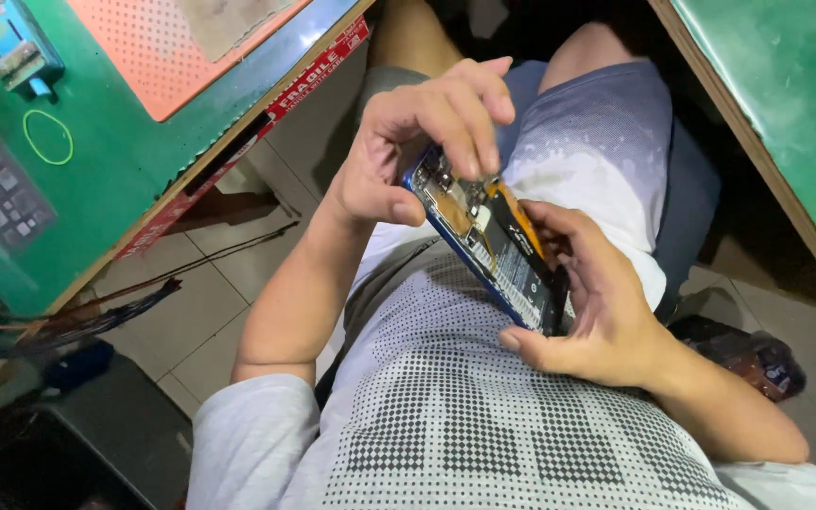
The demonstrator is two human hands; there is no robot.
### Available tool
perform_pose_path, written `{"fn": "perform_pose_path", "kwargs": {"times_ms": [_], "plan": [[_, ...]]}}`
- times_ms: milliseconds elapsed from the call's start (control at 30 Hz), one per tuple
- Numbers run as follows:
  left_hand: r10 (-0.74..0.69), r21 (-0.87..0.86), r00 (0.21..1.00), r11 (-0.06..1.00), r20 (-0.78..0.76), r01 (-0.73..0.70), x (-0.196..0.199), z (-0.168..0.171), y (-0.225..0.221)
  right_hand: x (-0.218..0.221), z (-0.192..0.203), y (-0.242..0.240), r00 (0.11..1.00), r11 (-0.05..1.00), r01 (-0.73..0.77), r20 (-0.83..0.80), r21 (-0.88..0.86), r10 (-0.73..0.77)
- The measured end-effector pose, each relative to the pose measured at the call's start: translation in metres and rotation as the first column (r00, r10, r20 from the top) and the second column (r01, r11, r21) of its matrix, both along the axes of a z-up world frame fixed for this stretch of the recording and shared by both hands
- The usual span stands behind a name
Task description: Testing a mobile phone's charging function and reassembling internal components including the motherboard and ribbon cables.
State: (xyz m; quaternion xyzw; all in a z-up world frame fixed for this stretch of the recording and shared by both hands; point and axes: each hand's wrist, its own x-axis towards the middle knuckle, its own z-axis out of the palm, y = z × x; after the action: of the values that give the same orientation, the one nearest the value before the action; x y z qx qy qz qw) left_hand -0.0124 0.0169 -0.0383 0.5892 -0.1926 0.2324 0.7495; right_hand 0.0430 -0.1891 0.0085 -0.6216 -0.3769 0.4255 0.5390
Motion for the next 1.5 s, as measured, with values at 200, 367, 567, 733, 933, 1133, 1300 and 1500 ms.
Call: {"fn": "perform_pose_path", "kwargs": {"times_ms": [200, 367, 567, 733, 933, 1133, 1300, 1500], "plan": [[-0.007, -0.201, 0.998, 0.98, -0.067, -0.006, 0.004, -0.004, -0.016, 0.008, 0.005, -0.005, 0.918, 0.99, 0.134, 0.372, 0.038, -0.139], [-0.062, -0.344, 0.979, 0.939, -0.192, -0.008, 0.003, 0.009, -0.036, 0.016, 0.006, -0.005, 0.875, 0.972, 0.214, 0.424, 0.091, -0.233], [-0.168, -0.289, 0.921, 0.955, -0.352, 0.064, -0.008, 0.023, -0.06, 0.03, 0.013, -0.009, 0.652, 0.963, 0.252, 0.718, 0.1, -0.245], [0.059, -0.019, 0.864, 0.997, -0.501, -0.079, -0.012, 0.052, -0.06, 0.029, 0.009, -0.007, 0.653, 0.957, 0.237, 0.702, 0.169, -0.285], [0.188, 0.148, 0.882, 0.98, -0.433, -0.136, -0.011, 0.053, -0.059, 0.028, 0.005, -0.008, 0.657, 0.948, 0.263, 0.687, 0.178, -0.311], [-0.074, -0.105, 0.853, 0.994, -0.517, 0.023, -0.014, 0.049, -0.057, 0.026, 0.011, -0.004, 0.747, 0.946, 0.302, 0.586, 0.119, -0.312], [-0.077, -0.117, 0.889, 0.993, -0.45, 0.027, -0.017, 0.04, -0.06, 0.026, 0.01, -0.003, 0.81, 0.95, 0.299, 0.504, 0.087, -0.301], [0.01, -0.068, 0.88, 0.997, -0.475, -0.048, -0.017, 0.043, -0.061, 0.024, 0.005, -0.004, 0.78, 0.945, 0.32, 0.545, 0.073, -0.306]]}}
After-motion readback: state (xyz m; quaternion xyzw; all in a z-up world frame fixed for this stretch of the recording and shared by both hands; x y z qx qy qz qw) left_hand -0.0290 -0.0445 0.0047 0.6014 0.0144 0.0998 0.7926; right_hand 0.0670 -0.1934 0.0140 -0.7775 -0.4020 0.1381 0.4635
